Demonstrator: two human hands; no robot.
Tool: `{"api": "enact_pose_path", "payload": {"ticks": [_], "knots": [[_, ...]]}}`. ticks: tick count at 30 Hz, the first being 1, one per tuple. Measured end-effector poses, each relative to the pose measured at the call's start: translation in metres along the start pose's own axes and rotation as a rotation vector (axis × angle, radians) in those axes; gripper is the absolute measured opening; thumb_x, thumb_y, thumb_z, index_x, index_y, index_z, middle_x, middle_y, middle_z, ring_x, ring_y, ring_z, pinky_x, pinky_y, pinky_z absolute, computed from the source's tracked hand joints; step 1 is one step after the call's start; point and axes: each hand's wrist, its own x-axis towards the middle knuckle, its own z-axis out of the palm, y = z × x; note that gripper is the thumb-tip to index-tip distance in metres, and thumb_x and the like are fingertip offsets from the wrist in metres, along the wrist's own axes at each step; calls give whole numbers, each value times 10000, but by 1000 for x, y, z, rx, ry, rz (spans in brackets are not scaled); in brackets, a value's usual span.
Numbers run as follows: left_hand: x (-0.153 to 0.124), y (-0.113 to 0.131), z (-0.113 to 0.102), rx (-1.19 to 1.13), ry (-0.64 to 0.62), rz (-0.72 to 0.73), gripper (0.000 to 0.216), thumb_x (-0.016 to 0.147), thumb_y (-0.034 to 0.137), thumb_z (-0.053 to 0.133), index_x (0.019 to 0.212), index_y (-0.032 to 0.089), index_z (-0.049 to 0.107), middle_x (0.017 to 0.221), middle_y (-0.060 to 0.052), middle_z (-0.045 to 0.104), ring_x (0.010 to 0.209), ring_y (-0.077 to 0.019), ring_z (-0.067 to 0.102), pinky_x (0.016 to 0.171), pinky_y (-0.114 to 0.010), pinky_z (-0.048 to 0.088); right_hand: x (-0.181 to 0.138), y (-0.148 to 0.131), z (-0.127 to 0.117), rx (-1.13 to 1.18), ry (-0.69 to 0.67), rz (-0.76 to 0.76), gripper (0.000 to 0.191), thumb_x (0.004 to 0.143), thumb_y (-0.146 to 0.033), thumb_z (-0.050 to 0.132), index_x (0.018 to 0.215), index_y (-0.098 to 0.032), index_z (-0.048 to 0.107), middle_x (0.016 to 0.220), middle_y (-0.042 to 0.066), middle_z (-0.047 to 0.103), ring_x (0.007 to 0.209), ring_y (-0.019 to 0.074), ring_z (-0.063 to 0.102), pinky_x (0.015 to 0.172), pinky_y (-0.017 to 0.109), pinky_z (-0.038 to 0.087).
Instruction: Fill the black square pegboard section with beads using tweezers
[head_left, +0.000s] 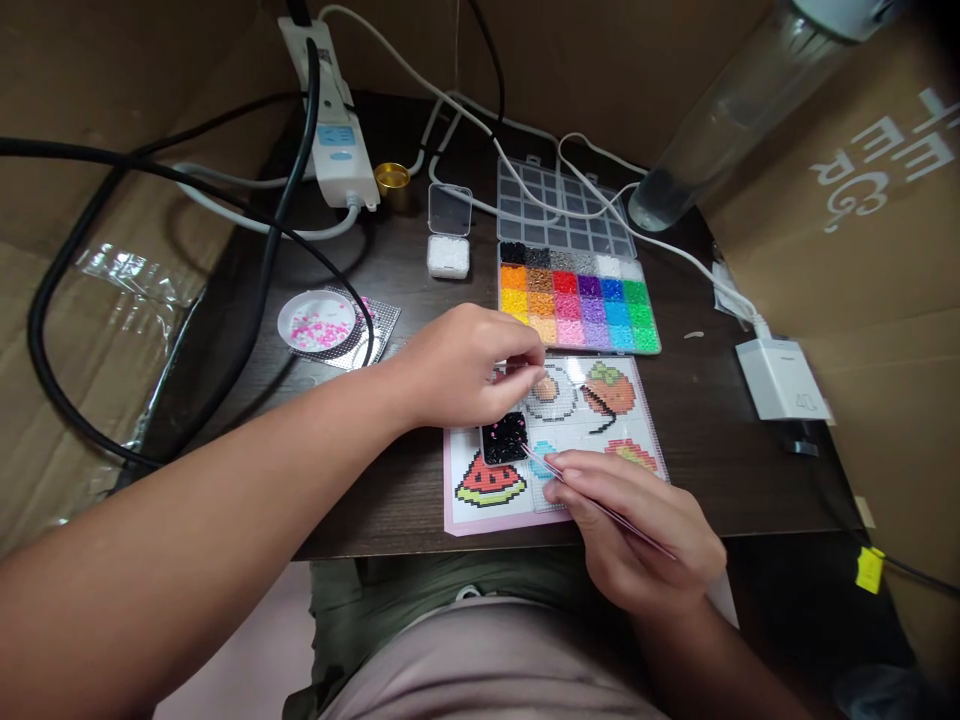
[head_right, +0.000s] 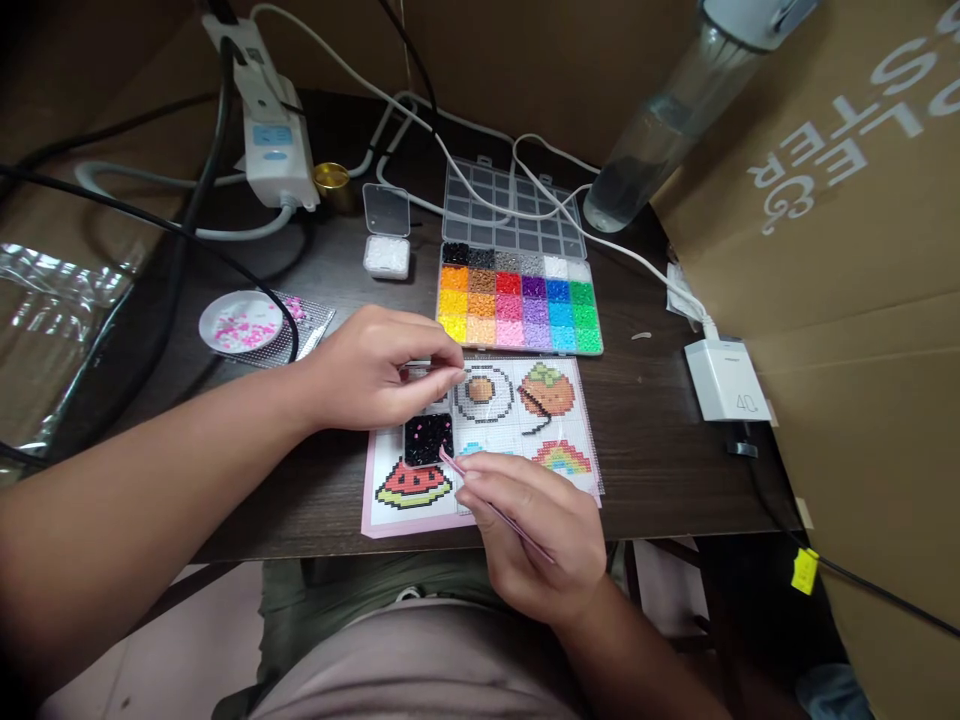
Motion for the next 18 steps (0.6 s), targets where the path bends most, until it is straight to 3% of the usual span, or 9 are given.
{"api": "enact_pose_path", "payload": {"ticks": [18], "knots": [[-1, -1, 1, 0, 5, -2, 129, 838, 170, 583, 791, 155, 702, 696, 9, 694, 614, -96, 586, 602, -219, 420, 7, -4, 2, -4, -36, 45, 248, 814, -2, 683, 990, -164, 746, 906, 76, 792, 834, 183, 770, 728, 272, 654]]}}
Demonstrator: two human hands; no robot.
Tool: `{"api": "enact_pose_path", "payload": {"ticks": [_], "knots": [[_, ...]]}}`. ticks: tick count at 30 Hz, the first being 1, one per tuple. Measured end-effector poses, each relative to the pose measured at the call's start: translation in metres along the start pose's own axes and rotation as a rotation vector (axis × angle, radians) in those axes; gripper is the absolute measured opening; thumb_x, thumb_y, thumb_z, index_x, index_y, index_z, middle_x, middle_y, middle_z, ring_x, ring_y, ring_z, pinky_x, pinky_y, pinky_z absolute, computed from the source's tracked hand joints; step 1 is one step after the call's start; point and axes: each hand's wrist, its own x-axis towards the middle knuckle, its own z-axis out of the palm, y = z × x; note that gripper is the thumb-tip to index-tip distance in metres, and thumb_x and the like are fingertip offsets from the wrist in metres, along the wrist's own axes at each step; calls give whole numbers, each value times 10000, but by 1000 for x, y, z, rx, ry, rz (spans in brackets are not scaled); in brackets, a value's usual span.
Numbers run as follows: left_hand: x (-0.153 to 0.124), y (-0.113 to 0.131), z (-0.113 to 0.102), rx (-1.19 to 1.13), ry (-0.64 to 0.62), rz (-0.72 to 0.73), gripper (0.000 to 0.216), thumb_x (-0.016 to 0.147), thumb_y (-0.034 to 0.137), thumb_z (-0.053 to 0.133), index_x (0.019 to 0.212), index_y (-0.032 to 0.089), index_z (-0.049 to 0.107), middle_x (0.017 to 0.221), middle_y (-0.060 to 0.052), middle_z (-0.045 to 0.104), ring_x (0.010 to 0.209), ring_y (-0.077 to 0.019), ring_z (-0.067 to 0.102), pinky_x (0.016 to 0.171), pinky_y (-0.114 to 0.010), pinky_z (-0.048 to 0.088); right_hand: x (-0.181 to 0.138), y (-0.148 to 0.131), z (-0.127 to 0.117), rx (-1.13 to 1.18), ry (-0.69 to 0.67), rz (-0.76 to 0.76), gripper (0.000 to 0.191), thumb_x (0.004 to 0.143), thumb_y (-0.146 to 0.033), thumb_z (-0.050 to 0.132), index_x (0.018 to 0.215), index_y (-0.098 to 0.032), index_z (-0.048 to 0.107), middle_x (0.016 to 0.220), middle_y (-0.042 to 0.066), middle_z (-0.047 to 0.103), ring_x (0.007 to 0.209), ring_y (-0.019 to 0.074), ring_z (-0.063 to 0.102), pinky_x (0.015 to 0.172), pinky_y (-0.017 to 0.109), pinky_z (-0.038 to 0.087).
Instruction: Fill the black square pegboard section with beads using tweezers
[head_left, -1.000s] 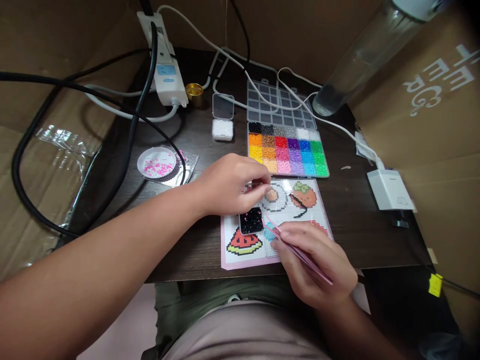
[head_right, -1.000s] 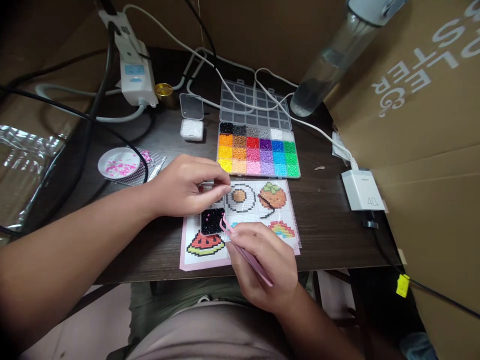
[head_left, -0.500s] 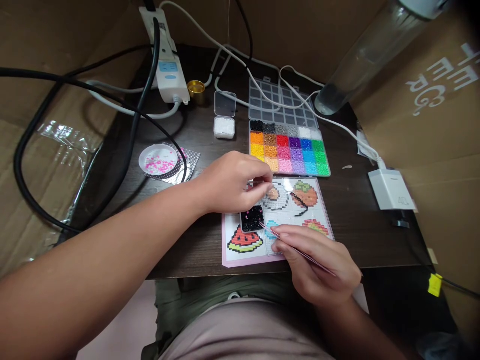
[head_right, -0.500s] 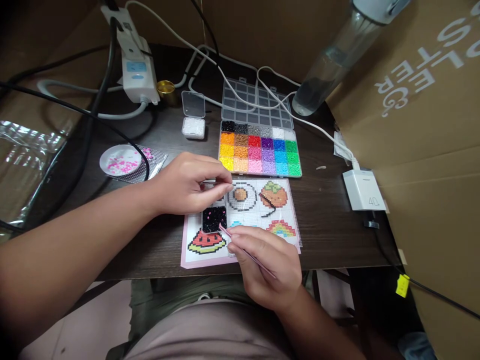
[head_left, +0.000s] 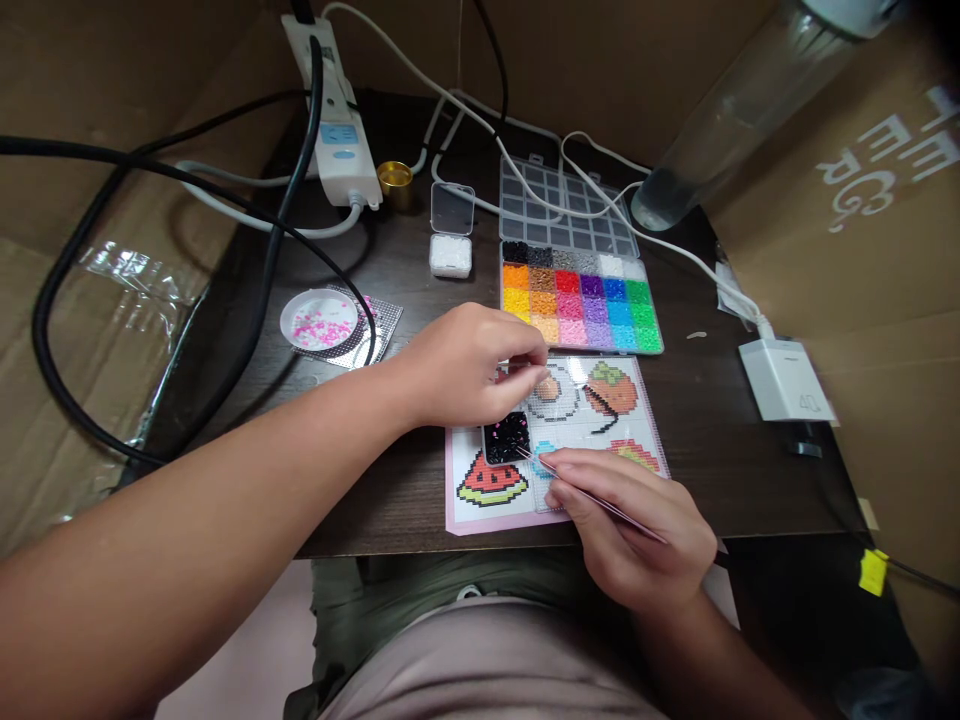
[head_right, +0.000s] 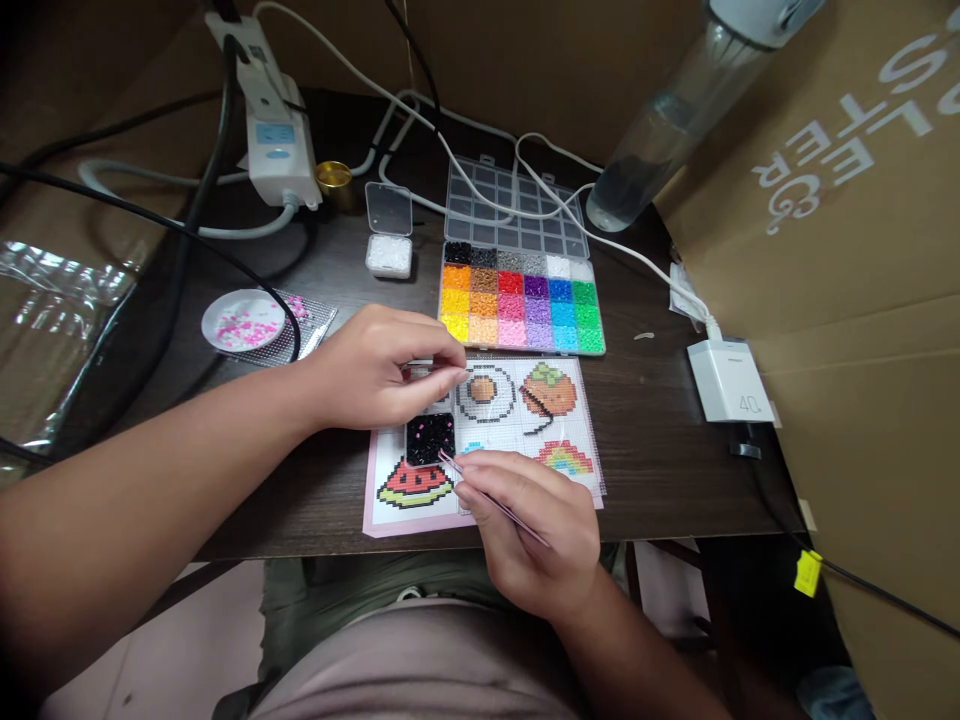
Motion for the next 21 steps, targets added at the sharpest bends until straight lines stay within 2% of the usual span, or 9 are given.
{"api": "enact_pose_path", "payload": {"ticks": [10, 21], "knots": [[0, -1, 1, 4, 7, 14, 113, 824, 148, 595, 790, 149, 703, 693, 10, 692, 613, -95, 588, 600, -217, 422, -1, 2, 1, 12, -21, 1, 265, 808, 21, 680, 989, -165, 735, 909, 65, 785, 854, 178, 764, 740, 267, 646], [1, -1, 1, 7, 7, 17, 117, 832, 157, 595, 792, 146, 705, 694, 9, 692, 607, -92, 582, 595, -218, 422, -3, 3, 1, 32, 19, 17, 316, 795, 45, 679, 1018, -170, 735, 838, 41, 773, 846, 175, 760, 710, 263, 641]]}}
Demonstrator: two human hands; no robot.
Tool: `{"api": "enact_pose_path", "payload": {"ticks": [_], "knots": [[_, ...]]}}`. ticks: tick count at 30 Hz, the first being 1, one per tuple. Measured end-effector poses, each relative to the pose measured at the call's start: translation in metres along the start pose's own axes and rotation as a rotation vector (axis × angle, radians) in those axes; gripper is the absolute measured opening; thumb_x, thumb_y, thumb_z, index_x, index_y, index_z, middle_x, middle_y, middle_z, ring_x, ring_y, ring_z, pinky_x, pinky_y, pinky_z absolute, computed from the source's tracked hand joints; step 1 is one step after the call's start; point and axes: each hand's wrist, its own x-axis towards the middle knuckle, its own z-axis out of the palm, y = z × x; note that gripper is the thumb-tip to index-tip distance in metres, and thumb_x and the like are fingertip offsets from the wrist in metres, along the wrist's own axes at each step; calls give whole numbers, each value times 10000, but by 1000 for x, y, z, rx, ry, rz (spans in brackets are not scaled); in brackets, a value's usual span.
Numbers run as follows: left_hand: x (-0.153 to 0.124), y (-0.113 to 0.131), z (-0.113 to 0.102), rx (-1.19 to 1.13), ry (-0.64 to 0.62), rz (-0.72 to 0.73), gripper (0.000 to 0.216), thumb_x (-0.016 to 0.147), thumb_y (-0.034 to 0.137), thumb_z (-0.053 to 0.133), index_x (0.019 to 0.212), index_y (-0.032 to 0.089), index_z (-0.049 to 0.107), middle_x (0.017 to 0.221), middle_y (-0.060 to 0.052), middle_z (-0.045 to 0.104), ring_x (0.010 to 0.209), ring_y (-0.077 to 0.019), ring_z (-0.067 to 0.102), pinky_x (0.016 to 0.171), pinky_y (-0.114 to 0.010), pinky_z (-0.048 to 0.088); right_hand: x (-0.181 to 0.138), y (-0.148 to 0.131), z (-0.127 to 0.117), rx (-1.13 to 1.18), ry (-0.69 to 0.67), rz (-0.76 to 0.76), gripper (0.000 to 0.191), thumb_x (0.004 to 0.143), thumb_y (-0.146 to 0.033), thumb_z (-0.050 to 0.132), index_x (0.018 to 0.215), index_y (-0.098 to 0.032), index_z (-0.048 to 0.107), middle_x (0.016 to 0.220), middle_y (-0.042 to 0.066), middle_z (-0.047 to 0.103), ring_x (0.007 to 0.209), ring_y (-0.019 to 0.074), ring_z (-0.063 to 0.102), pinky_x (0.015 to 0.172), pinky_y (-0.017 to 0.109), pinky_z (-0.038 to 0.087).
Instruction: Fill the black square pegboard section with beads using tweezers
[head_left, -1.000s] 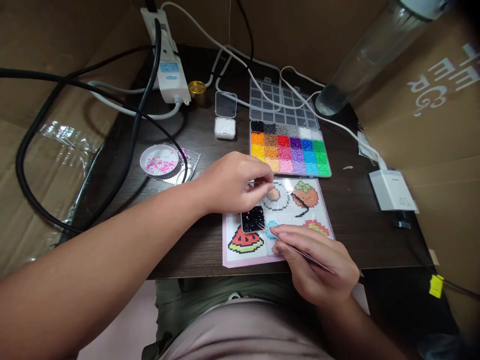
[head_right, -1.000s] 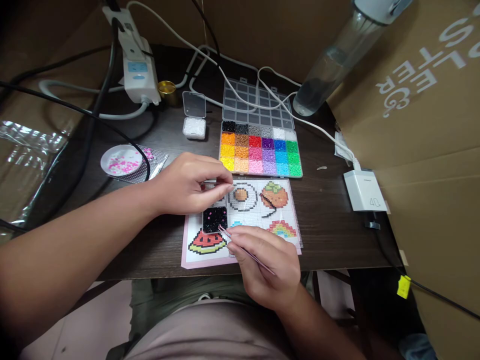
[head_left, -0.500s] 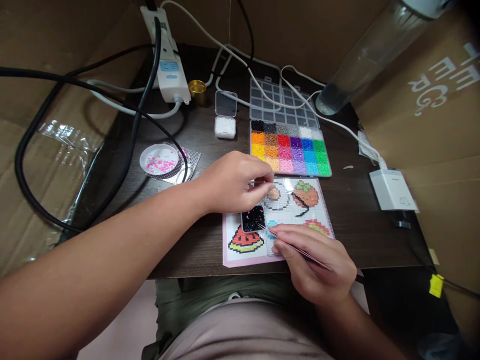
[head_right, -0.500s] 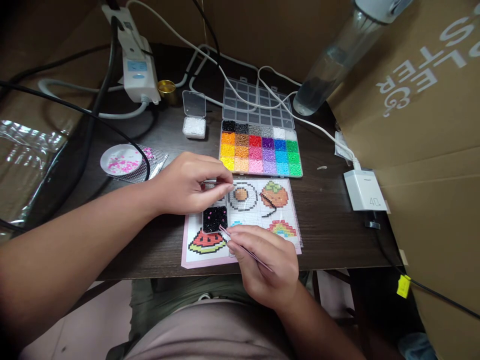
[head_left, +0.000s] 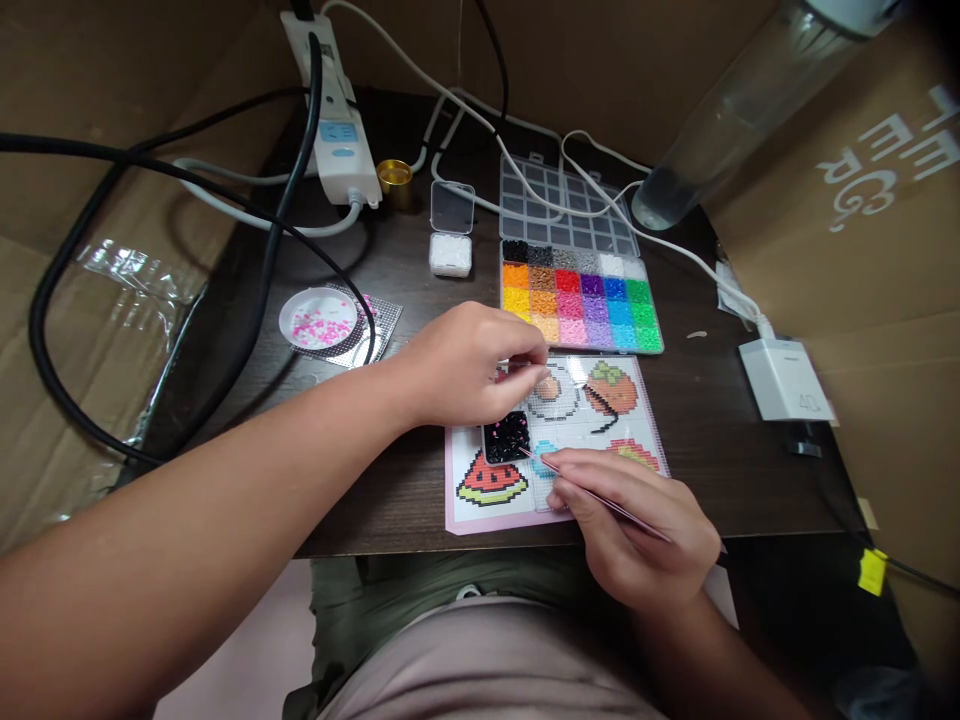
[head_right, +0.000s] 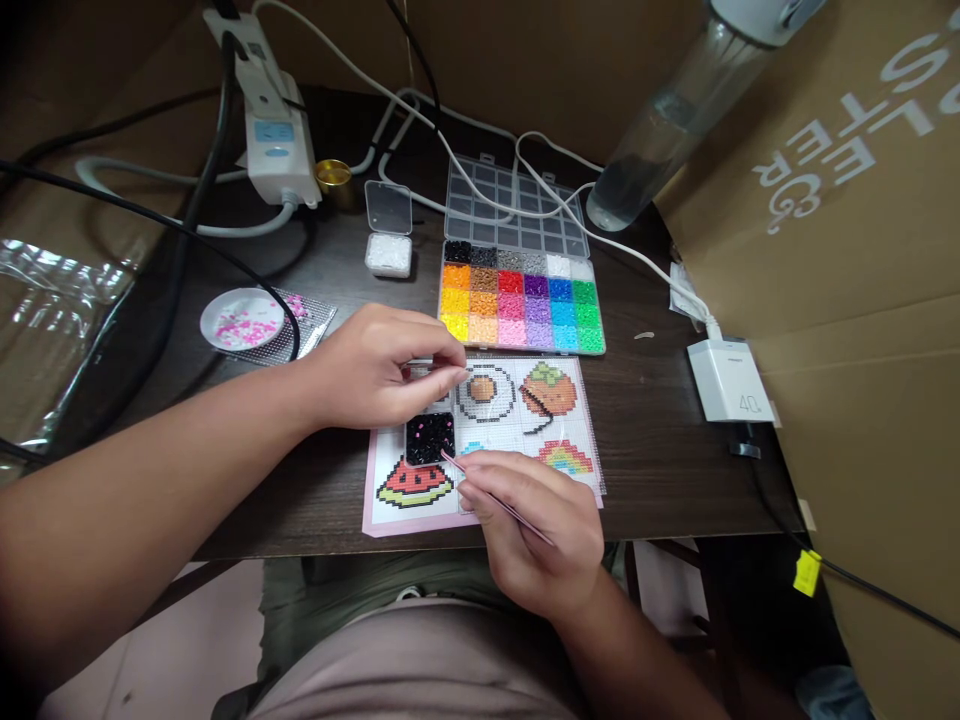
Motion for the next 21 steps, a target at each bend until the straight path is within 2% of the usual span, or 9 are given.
{"api": "enact_pose_path", "payload": {"ticks": [7, 21], "knots": [[-1, 0, 0, -6, -6, -10, 127, 836, 171, 586, 793, 153, 705, 698, 7, 696, 621, -102, 594, 604, -227, 429, 0, -1, -2, -11, 5, 0, 320, 782, 40, 695, 1021, -170, 737, 936, 65, 778, 855, 176, 756, 742, 283, 638], [-1, 0, 1, -7, 0, -7, 128, 833, 167, 584, 788, 159, 703, 695, 9, 692, 627, -103, 598, 605, -227, 432, -2, -1, -2, -25, 60, 18, 343, 774, 42, 690, 1023, -187, 743, 911, 61, 779, 809, 192, 755, 666, 302, 641]]}}
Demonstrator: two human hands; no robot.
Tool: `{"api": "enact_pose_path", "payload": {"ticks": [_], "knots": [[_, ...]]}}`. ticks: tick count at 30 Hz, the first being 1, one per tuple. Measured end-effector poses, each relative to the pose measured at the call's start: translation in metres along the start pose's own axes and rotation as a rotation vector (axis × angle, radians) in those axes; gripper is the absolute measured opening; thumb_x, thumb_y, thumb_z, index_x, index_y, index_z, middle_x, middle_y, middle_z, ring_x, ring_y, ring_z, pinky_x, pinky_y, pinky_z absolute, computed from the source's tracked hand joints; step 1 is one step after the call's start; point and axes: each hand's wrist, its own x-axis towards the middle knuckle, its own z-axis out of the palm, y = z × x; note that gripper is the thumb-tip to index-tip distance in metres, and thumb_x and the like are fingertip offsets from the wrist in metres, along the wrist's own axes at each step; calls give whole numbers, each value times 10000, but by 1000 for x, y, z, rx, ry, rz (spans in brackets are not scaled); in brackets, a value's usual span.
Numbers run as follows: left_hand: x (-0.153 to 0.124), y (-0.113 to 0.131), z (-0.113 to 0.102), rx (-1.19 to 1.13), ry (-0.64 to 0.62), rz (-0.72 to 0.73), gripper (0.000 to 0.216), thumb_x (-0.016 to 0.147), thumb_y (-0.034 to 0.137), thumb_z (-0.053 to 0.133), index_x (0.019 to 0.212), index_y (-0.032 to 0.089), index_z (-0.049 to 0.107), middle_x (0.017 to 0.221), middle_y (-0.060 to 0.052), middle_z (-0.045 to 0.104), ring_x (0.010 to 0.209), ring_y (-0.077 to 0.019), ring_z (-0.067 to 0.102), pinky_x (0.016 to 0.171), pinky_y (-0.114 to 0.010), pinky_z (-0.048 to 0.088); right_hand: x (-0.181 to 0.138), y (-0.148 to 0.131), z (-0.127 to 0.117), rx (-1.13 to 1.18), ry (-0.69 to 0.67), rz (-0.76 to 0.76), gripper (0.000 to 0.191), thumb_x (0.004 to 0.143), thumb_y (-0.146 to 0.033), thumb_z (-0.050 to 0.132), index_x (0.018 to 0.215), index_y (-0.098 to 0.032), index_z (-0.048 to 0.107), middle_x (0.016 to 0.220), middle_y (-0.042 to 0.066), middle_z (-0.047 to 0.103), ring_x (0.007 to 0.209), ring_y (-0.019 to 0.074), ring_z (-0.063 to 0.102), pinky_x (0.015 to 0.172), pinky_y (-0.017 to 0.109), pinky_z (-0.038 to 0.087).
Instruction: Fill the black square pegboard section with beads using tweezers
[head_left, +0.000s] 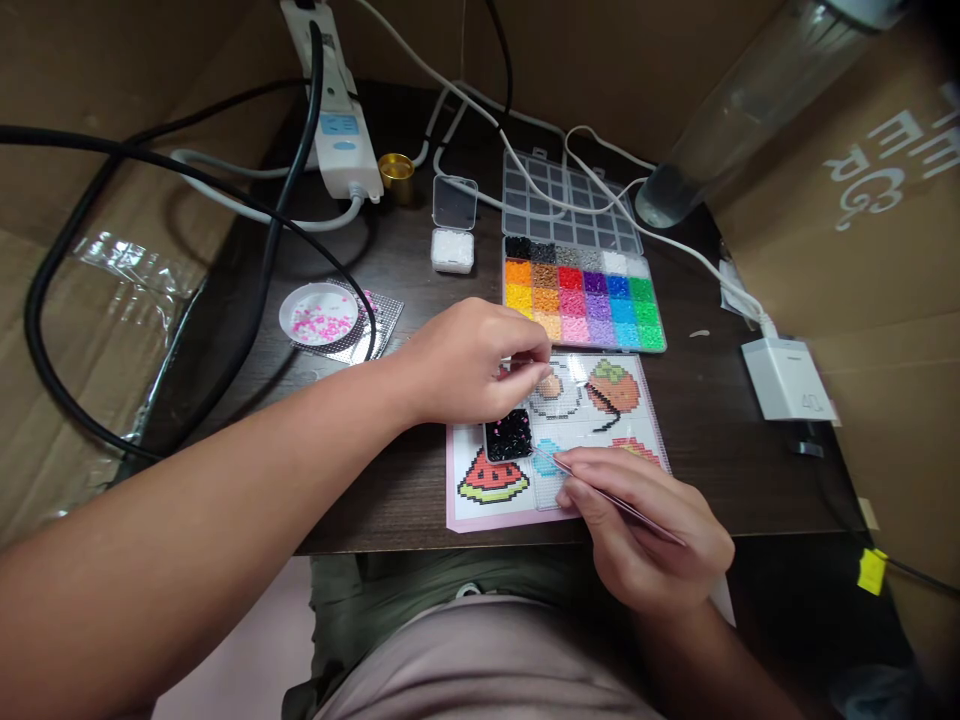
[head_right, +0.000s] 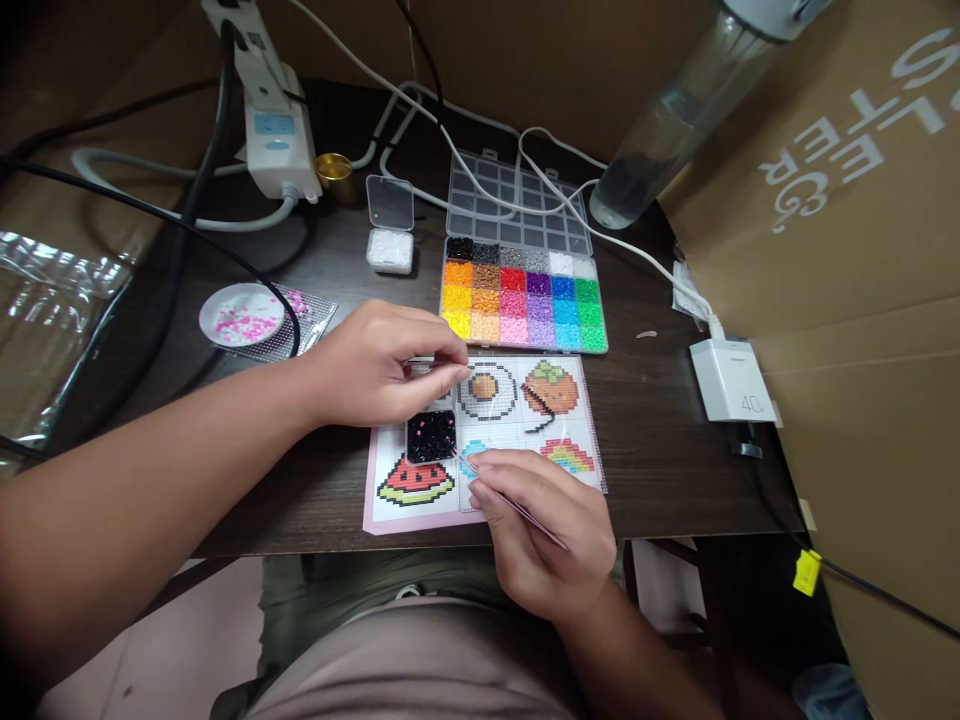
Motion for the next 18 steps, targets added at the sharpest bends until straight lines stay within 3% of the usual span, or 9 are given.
{"api": "enact_pose_path", "payload": {"ticks": [18], "knots": [[0, 2, -1, -3, -16, -20, 139, 841, 184, 581, 786, 159, 706, 695, 3, 693, 626, -103, 593, 599, -228, 428, 0, 0, 1, 10, 0, 10, 320, 775, 44, 685, 999, -177, 745, 880, 67, 787, 814, 198, 763, 665, 292, 639]]}}
